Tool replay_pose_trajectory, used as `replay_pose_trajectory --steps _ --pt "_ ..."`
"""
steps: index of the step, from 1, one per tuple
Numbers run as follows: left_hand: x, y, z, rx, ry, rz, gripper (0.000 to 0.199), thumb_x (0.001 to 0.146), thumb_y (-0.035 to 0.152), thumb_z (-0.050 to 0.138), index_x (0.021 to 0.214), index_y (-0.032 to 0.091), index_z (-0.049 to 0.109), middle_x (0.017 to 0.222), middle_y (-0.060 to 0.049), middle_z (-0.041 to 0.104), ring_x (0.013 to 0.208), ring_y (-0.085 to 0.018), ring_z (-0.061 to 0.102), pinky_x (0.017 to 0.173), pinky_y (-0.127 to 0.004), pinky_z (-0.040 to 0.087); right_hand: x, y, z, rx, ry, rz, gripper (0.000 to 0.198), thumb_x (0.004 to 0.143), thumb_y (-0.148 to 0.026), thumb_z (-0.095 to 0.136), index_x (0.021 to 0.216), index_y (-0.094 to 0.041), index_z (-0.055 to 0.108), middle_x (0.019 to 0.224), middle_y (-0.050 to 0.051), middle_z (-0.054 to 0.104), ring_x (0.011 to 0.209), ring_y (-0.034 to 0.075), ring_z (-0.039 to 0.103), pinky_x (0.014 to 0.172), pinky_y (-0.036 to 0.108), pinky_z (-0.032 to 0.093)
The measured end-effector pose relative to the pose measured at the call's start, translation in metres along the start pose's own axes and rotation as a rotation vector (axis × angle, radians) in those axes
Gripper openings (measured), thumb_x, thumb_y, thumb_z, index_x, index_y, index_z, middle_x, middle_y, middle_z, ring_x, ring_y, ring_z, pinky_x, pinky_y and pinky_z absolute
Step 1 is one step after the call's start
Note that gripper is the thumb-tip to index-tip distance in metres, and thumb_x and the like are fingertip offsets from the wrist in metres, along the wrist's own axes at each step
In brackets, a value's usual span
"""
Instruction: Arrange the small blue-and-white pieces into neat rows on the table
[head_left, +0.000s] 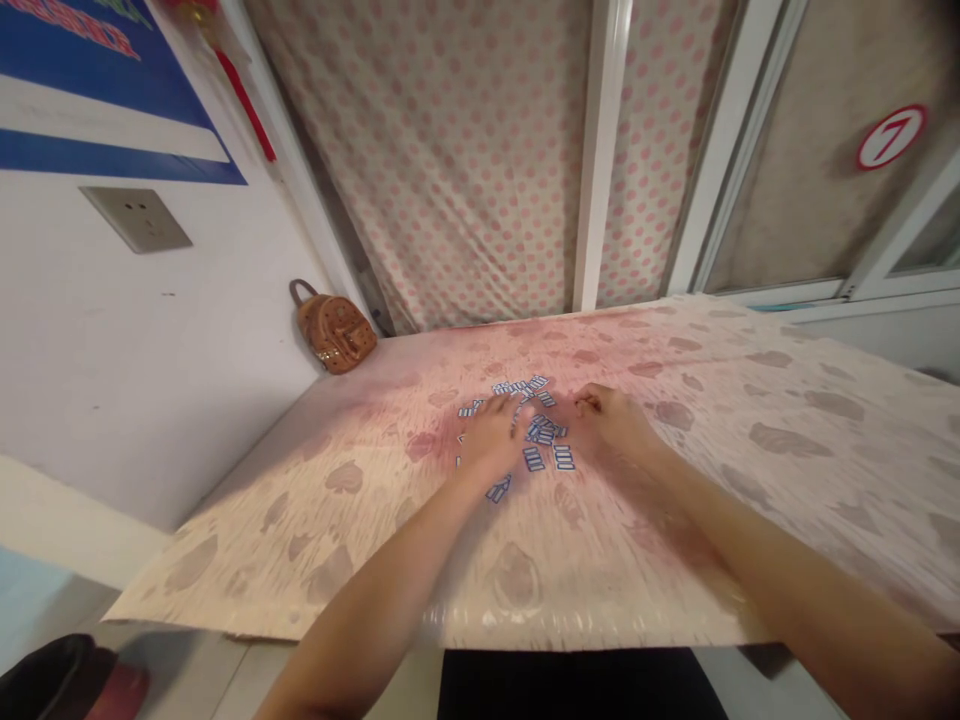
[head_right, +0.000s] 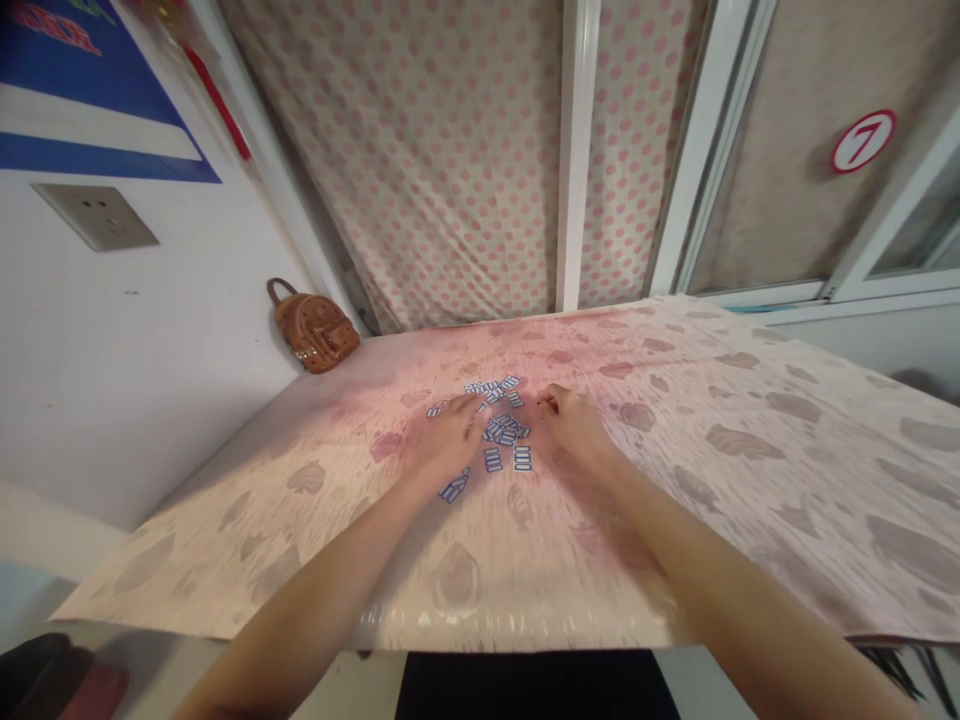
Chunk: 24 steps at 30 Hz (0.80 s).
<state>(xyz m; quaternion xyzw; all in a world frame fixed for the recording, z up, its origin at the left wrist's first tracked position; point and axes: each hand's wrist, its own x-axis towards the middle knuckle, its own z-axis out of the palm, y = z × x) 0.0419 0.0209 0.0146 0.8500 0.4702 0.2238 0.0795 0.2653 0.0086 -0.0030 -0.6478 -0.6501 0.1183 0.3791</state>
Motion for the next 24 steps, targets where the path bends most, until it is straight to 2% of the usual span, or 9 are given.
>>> replay_pose_trajectory --steps 3,6,8,12,17,24 --pt "0.006 -0.019 -0.018 0.004 0.18 -0.118 0.043 0.1 0.037 0.031 0.119 0.021 0.065 0.123 -0.007 0.066 0.117 -0.022 0.056 0.105 -0.034 0.041 0.001 -0.016 0.006 -0.136 -0.076 0.014 0.017 0.086 -0.02 0.048 0.086 -0.019 0.064 0.086 0.005 0.073 0.077 0.016 0.065 0.067 0.024 0.042" --pt "0.009 -0.037 -0.026 0.062 0.248 -0.227 0.031 0.095 0.031 0.043 0.104 0.023 0.071 0.109 -0.007 0.069 0.105 -0.023 0.059 0.095 -0.034 0.045 0.007 -0.034 0.015 -0.352 -0.207 0.009 0.016 0.089 -0.02 0.048 0.088 -0.017 0.063 0.093 0.009 0.072 0.085 0.019 0.066 0.071 0.025 0.043" --pt "0.01 -0.045 -0.026 0.093 0.248 -0.284 0.028 0.093 0.029 0.046 0.098 0.023 0.072 0.103 -0.007 0.069 0.101 -0.023 0.059 0.089 -0.033 0.046 0.012 -0.043 0.022 -0.425 -0.246 0.026 0.014 0.086 -0.023 0.055 0.092 -0.014 0.064 0.1 0.016 0.07 0.091 0.024 0.066 0.074 0.028 0.043" --pt "0.011 -0.047 -0.022 0.091 0.221 -0.315 0.026 0.091 0.03 0.048 0.094 0.023 0.073 0.099 -0.008 0.07 0.097 -0.023 0.061 0.082 -0.031 0.047 0.014 -0.049 0.031 -0.48 -0.27 0.048 0.031 0.081 -0.026 0.062 0.107 -0.007 0.06 0.108 0.026 0.066 0.101 0.032 0.065 0.077 0.033 0.045" --pt "0.012 -0.042 -0.016 0.03 0.169 -0.274 0.024 0.09 0.029 0.051 0.092 0.023 0.074 0.098 -0.007 0.07 0.094 -0.021 0.063 0.081 -0.029 0.048 0.014 -0.043 0.033 -0.458 -0.295 0.06 0.032 0.083 -0.025 0.061 0.111 -0.008 0.058 0.11 0.022 0.068 0.101 0.029 0.066 0.077 0.031 0.045" --pt "0.016 -0.037 -0.004 -0.056 0.1 -0.192 0.02 0.086 0.032 0.059 0.094 0.023 0.075 0.097 -0.006 0.072 0.095 -0.02 0.063 0.083 -0.029 0.05 0.013 -0.039 0.032 -0.354 -0.282 0.084 0.021 0.08 -0.024 0.063 0.098 -0.013 0.063 0.099 0.014 0.072 0.091 0.023 0.067 0.068 0.026 0.041"
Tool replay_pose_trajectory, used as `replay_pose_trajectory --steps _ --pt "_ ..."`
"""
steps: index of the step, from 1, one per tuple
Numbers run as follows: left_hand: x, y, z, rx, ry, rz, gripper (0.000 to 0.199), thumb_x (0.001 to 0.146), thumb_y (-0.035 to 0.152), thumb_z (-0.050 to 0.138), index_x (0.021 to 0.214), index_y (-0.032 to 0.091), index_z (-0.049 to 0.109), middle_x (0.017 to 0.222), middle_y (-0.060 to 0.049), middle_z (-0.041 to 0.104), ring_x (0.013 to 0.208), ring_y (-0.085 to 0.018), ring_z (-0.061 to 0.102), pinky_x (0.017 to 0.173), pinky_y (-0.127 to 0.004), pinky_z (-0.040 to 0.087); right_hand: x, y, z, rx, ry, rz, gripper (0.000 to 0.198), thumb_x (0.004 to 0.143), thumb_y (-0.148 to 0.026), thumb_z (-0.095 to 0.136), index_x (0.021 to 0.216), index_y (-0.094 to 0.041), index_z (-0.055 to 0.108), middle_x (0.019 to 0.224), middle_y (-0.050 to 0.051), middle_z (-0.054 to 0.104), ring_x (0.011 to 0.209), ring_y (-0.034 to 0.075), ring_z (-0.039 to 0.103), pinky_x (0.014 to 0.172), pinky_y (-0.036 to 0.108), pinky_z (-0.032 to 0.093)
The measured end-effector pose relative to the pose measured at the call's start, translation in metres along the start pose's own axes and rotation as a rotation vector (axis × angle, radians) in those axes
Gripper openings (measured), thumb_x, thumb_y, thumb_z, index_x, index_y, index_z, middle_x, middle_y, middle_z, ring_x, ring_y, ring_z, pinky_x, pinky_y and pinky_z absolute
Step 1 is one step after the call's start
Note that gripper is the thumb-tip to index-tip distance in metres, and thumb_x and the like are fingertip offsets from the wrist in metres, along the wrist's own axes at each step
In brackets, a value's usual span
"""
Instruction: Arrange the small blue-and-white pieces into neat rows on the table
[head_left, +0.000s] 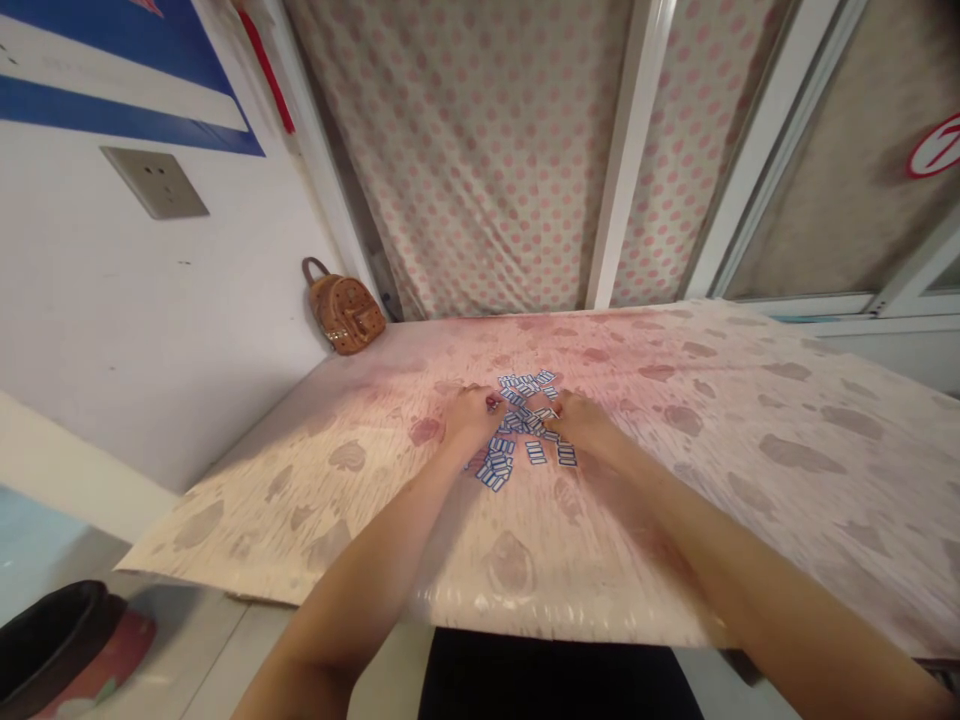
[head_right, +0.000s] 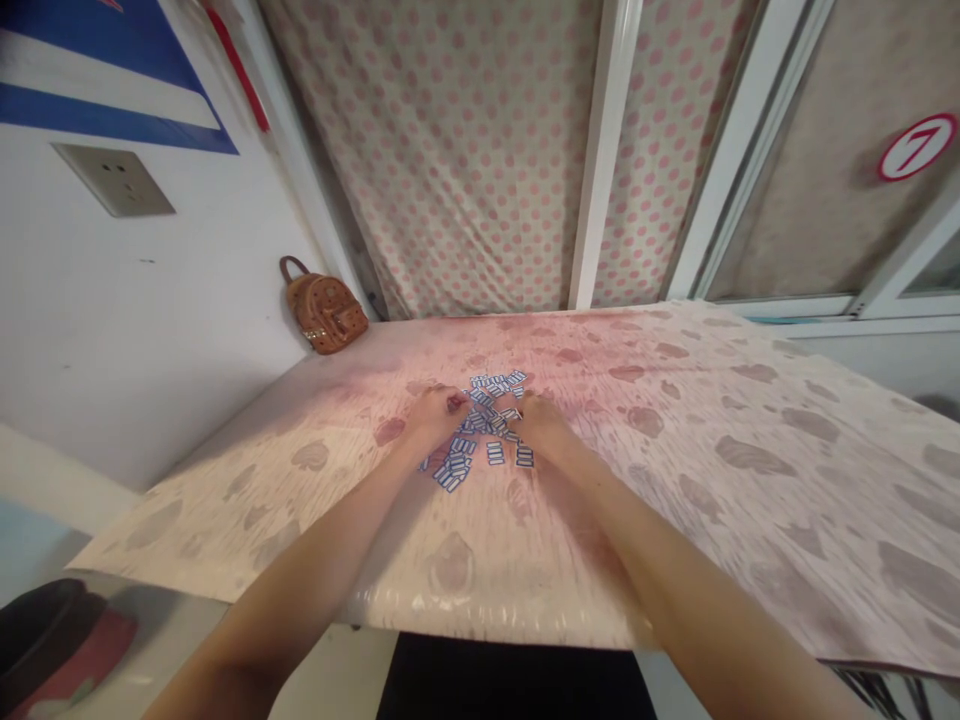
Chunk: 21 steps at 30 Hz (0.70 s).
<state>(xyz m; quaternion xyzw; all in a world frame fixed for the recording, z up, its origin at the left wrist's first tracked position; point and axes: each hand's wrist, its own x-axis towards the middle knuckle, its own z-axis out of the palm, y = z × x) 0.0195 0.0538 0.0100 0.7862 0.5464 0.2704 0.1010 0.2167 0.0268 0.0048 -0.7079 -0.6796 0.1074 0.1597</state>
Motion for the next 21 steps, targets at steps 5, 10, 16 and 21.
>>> replay_pose_trajectory --steps 5,10,16,21 --pt "0.0 0.003 0.001 -0.051 -0.029 0.038 0.019 0.085 0.029 0.061 0.092 0.021 0.076 0.093 -0.005 0.073 0.088 -0.018 0.065 0.08 -0.028 0.05 -0.002 0.004 -0.002 0.06 0.071 -0.011 0.015 0.086 -0.018 0.05 0.079 -0.017 0.064 0.079 0.008 0.07 0.073 0.017 0.063 0.059 0.025 0.034" --pt "0.015 0.007 0.004 -0.073 -0.082 0.024 0.018 0.084 0.028 0.061 0.092 0.02 0.076 0.095 -0.004 0.074 0.088 -0.017 0.066 0.078 -0.026 0.049 -0.001 0.013 -0.008 0.118 0.158 -0.015 0.026 0.086 -0.015 0.041 0.073 -0.018 0.064 0.071 0.004 0.065 0.064 0.015 0.055 0.056 0.025 0.029" --pt "0.031 0.028 0.01 0.073 -0.251 -0.072 0.033 0.068 0.045 0.076 0.091 0.022 0.075 0.096 -0.005 0.075 0.089 -0.023 0.067 0.072 -0.028 0.048 -0.002 0.015 -0.013 0.382 0.449 -0.037 0.023 0.081 -0.025 0.042 0.07 -0.018 0.06 0.061 0.001 0.055 0.057 0.014 0.045 0.055 0.027 0.027" --pt "0.028 0.029 0.014 0.066 -0.287 -0.118 0.035 0.065 0.05 0.077 0.085 0.021 0.074 0.094 -0.007 0.075 0.087 -0.025 0.067 0.067 -0.029 0.047 -0.006 0.012 -0.016 0.463 0.488 -0.051 0.02 0.081 -0.027 0.042 0.065 -0.02 0.053 0.059 -0.001 0.051 0.055 0.013 0.042 0.055 0.027 0.026"
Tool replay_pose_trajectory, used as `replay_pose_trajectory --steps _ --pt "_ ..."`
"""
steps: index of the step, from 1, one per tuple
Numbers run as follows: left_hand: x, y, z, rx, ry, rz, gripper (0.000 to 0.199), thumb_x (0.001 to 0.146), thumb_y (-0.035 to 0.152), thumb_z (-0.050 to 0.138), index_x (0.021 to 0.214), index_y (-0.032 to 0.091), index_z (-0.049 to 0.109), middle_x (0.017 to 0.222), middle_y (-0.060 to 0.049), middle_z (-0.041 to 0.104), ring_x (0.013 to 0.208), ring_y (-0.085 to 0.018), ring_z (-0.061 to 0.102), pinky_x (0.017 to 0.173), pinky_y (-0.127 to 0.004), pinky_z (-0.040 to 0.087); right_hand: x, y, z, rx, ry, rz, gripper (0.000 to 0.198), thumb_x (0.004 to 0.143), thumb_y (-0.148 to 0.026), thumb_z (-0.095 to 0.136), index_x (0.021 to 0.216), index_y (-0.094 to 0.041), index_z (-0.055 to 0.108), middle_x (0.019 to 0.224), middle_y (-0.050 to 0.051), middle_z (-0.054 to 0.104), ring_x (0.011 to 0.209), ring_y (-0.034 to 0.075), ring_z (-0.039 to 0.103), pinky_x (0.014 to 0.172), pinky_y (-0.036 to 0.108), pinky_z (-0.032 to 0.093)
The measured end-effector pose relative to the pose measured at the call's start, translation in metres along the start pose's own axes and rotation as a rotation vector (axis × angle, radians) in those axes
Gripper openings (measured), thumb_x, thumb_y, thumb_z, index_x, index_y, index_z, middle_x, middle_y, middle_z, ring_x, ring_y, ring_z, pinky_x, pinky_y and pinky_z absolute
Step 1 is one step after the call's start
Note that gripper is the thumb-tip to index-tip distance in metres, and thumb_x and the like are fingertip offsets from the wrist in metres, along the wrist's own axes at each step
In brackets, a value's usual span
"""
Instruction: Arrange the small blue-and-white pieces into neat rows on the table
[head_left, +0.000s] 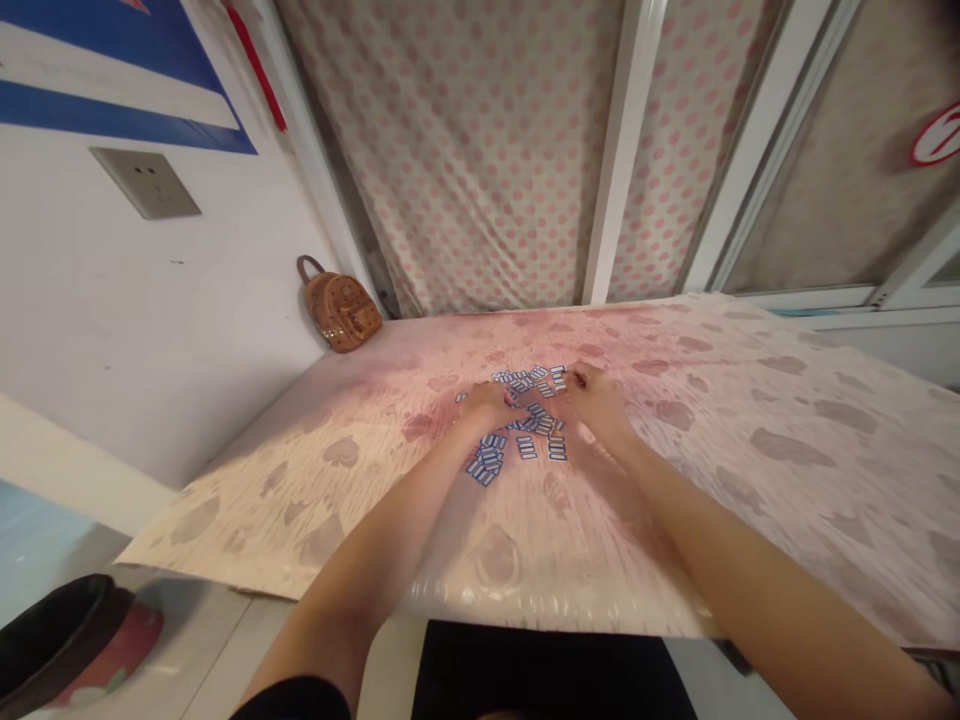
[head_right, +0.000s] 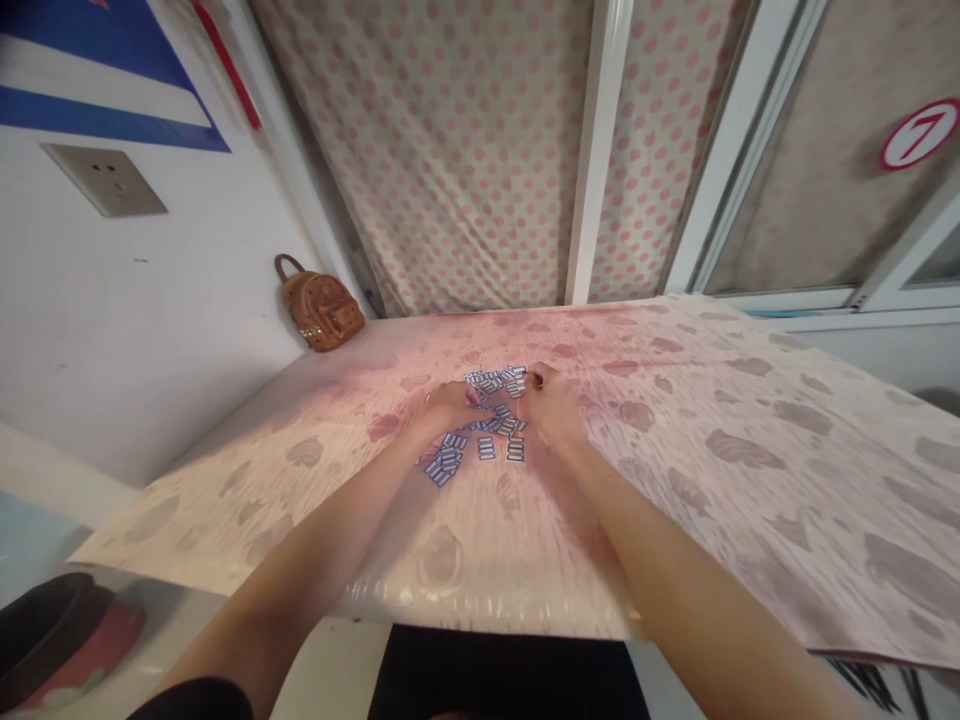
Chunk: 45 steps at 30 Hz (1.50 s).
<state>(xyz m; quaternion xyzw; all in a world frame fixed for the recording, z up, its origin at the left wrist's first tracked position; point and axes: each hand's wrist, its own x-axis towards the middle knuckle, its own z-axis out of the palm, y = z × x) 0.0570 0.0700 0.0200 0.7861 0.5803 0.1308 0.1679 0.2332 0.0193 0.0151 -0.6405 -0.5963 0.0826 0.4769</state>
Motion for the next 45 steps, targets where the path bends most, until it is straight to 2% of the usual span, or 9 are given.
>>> replay_pose_trajectory --steps 9,15,19,22,29,34,39,42,45 --pt "0.008 -0.02 0.02 -0.206 0.079 0.113 0.026 0.068 0.033 0.077 0.089 0.019 0.068 0.088 -0.002 0.071 0.08 -0.018 0.064 0.066 -0.025 0.044 -0.001 -0.003 0.002 0.034 0.006 0.0 0.02 0.081 -0.03 0.045 0.07 -0.019 0.057 0.064 0.002 0.06 0.059 0.015 0.05 0.057 0.027 0.032" --pt "0.011 -0.028 0.019 -0.332 0.101 0.122 0.029 0.069 0.025 0.076 0.096 0.018 0.069 0.08 0.0 0.067 0.073 -0.014 0.059 0.065 -0.022 0.042 -0.001 -0.001 0.003 0.046 -0.029 0.006 0.017 0.081 -0.028 0.047 0.073 -0.019 0.06 0.067 0.002 0.063 0.062 0.016 0.054 0.06 0.028 0.035" --pt "0.015 -0.03 0.016 -0.431 0.079 0.117 0.021 0.065 0.021 0.075 0.085 0.015 0.071 0.07 0.002 0.063 0.067 -0.012 0.055 0.061 -0.02 0.04 -0.002 -0.001 0.006 0.101 -0.052 0.004 0.014 0.08 -0.026 0.048 0.076 -0.019 0.059 0.069 0.002 0.063 0.064 0.016 0.055 0.061 0.028 0.037" --pt "0.014 -0.032 0.012 -0.477 0.08 0.059 0.013 0.067 0.025 0.072 0.069 0.014 0.066 0.056 0.005 0.053 0.059 -0.011 0.049 0.054 -0.019 0.034 -0.003 -0.003 0.006 0.131 -0.057 0.002 0.015 0.082 -0.029 0.048 0.072 -0.02 0.056 0.065 0.001 0.061 0.061 0.016 0.055 0.058 0.027 0.035" --pt "0.004 -0.031 -0.004 -0.566 0.136 0.054 0.03 0.078 0.03 0.057 0.054 0.014 0.053 0.048 0.006 0.034 0.05 -0.009 0.037 0.047 -0.02 0.024 -0.003 -0.004 0.007 0.193 -0.106 0.043 0.014 0.082 -0.028 0.05 0.071 -0.021 0.053 0.057 -0.002 0.057 0.053 0.014 0.053 0.055 0.026 0.037" --pt "0.0 -0.027 -0.004 -0.731 0.053 0.01 0.017 0.078 0.025 0.058 0.069 0.013 0.067 0.053 0.004 0.052 0.051 -0.01 0.047 0.049 -0.02 0.036 -0.002 0.004 0.017 0.308 -0.144 0.078 0.008 0.077 -0.022 0.05 0.08 -0.021 0.058 0.062 -0.002 0.059 0.055 0.013 0.056 0.054 0.024 0.04" --pt "0.0 -0.025 -0.003 -0.743 0.124 -0.032 0.017 0.077 0.025 0.065 0.084 0.013 0.075 0.072 -0.002 0.07 0.06 -0.014 0.059 0.052 -0.022 0.045 -0.002 0.008 0.021 0.345 -0.138 0.006 0.012 0.074 -0.023 0.051 0.079 -0.02 0.061 0.071 0.0 0.065 0.064 0.014 0.058 0.06 0.025 0.043" --pt "-0.001 -0.022 -0.007 -0.732 0.185 0.036 0.018 0.079 0.025 0.066 0.086 0.013 0.077 0.079 -0.003 0.074 0.068 -0.016 0.064 0.059 -0.024 0.049 -0.004 0.003 0.018 0.307 -0.155 -0.003 0.014 0.078 -0.03 0.053 0.076 -0.02 0.063 0.069 0.001 0.065 0.064 0.015 0.058 0.059 0.025 0.042" --pt "-0.005 -0.015 -0.011 -0.794 0.149 0.106 0.015 0.079 0.024 0.068 0.084 0.013 0.077 0.076 -0.004 0.075 0.07 -0.016 0.066 0.064 -0.024 0.051 -0.007 -0.005 0.014 0.256 -0.152 -0.032 0.015 0.08 -0.032 0.055 0.077 -0.021 0.065 0.069 0.001 0.065 0.065 0.015 0.057 0.058 0.025 0.041"
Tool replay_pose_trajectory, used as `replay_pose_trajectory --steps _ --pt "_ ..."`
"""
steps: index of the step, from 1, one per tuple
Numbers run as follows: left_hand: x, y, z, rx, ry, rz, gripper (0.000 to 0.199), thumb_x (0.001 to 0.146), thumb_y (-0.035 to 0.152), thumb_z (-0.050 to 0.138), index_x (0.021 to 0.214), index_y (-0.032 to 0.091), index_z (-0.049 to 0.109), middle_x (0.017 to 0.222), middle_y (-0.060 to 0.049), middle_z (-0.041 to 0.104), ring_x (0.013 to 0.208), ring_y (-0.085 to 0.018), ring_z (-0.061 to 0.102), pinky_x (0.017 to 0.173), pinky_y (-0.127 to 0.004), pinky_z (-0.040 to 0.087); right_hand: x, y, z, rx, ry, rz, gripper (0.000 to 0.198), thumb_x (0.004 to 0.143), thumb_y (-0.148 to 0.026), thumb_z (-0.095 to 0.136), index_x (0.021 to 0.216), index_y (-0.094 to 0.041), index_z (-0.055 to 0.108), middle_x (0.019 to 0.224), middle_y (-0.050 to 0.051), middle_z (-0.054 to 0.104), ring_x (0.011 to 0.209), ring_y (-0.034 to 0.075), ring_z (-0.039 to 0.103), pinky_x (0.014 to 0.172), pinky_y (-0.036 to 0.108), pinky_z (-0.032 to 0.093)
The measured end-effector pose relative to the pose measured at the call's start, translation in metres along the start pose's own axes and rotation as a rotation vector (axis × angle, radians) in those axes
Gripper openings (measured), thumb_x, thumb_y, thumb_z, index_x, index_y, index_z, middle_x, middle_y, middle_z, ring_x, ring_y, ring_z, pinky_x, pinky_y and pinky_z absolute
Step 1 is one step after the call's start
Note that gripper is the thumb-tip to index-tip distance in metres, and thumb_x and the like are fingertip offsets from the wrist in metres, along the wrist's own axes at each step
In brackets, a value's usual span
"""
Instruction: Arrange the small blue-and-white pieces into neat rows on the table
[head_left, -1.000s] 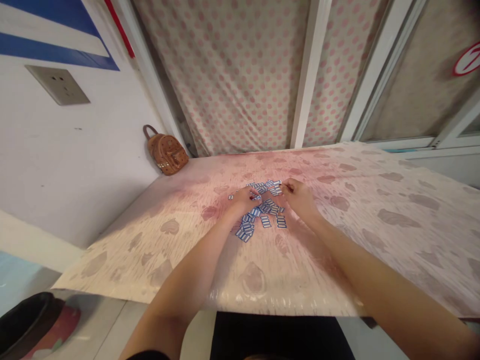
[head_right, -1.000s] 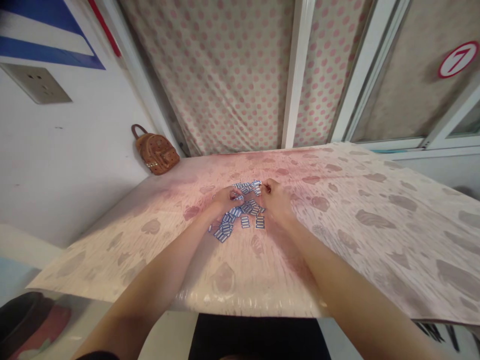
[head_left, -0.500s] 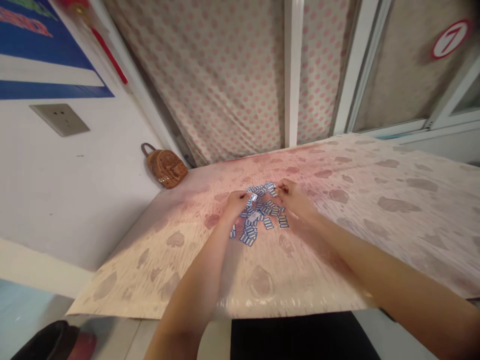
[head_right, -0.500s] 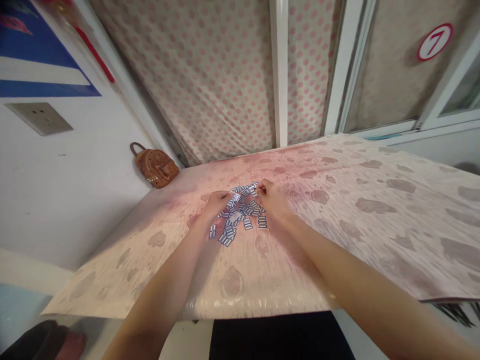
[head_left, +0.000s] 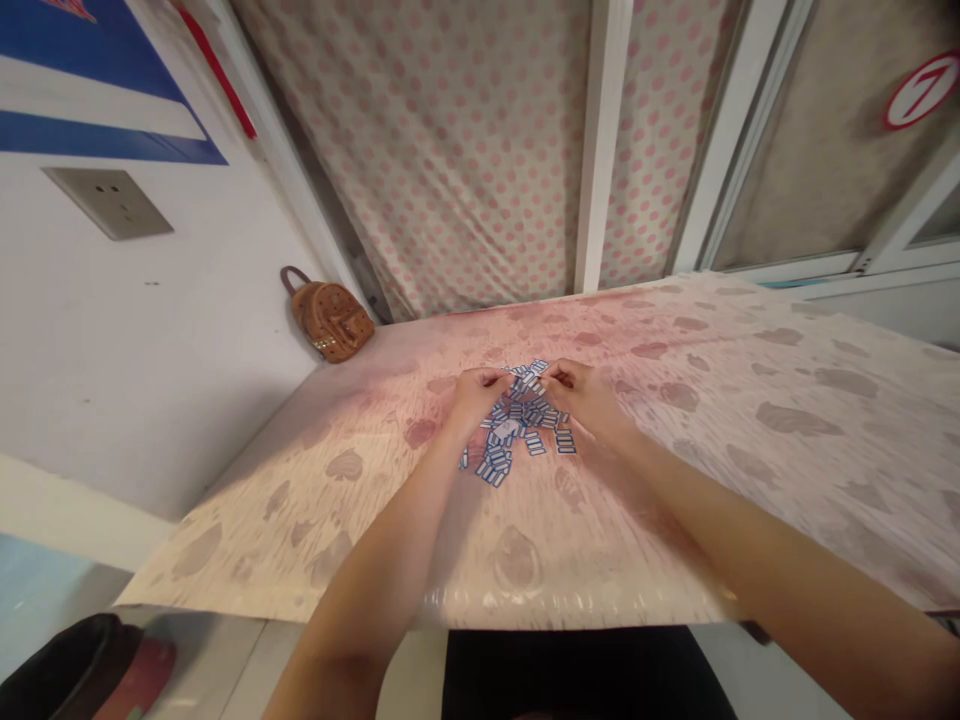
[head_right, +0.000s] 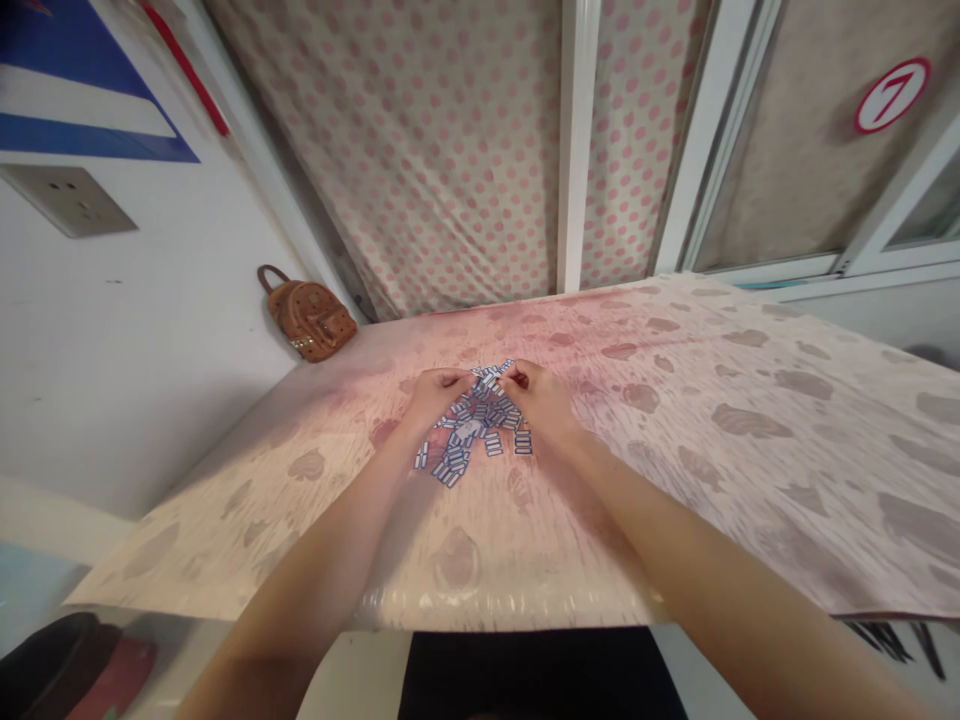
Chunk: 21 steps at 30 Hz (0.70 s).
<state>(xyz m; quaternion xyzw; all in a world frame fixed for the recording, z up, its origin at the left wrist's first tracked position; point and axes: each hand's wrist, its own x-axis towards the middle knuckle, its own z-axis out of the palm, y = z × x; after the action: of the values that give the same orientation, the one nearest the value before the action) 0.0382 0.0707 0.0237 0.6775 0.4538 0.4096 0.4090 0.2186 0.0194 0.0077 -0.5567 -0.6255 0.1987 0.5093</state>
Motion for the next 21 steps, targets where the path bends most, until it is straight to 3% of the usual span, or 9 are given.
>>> replay_pose_trajectory --steps 3,8,21 --pt "-0.005 0.007 0.003 -0.097 -0.082 -0.026 0.016 0.08 0.027 0.069 0.085 0.012 0.076 0.072 -0.005 0.074 0.068 -0.017 0.068 0.063 -0.024 0.051 -0.003 -0.007 -0.001 -0.053 0.0 -0.033 0.016 0.081 -0.032 0.056 0.078 -0.02 0.066 0.069 0.002 0.064 0.064 0.015 0.055 0.057 0.025 0.039" --pt "-0.01 0.012 0.007 -0.191 -0.17 -0.047 0.021 0.084 0.031 0.068 0.088 0.012 0.076 0.083 -0.008 0.076 0.077 -0.019 0.072 0.067 -0.024 0.052 -0.004 -0.01 -0.003 -0.142 0.007 -0.051 0.015 0.082 -0.031 0.057 0.077 -0.019 0.065 0.067 0.001 0.062 0.061 0.014 0.051 0.055 0.025 0.035" --pt "-0.014 0.016 0.01 -0.24 -0.214 -0.055 0.025 0.076 0.035 0.076 0.089 0.013 0.077 0.083 -0.007 0.076 0.079 -0.019 0.072 0.069 -0.025 0.054 -0.006 -0.015 -0.005 -0.251 0.024 -0.136 0.012 0.083 -0.026 0.055 0.077 -0.02 0.063 0.075 0.002 0.061 0.066 0.015 0.053 0.06 0.027 0.036"
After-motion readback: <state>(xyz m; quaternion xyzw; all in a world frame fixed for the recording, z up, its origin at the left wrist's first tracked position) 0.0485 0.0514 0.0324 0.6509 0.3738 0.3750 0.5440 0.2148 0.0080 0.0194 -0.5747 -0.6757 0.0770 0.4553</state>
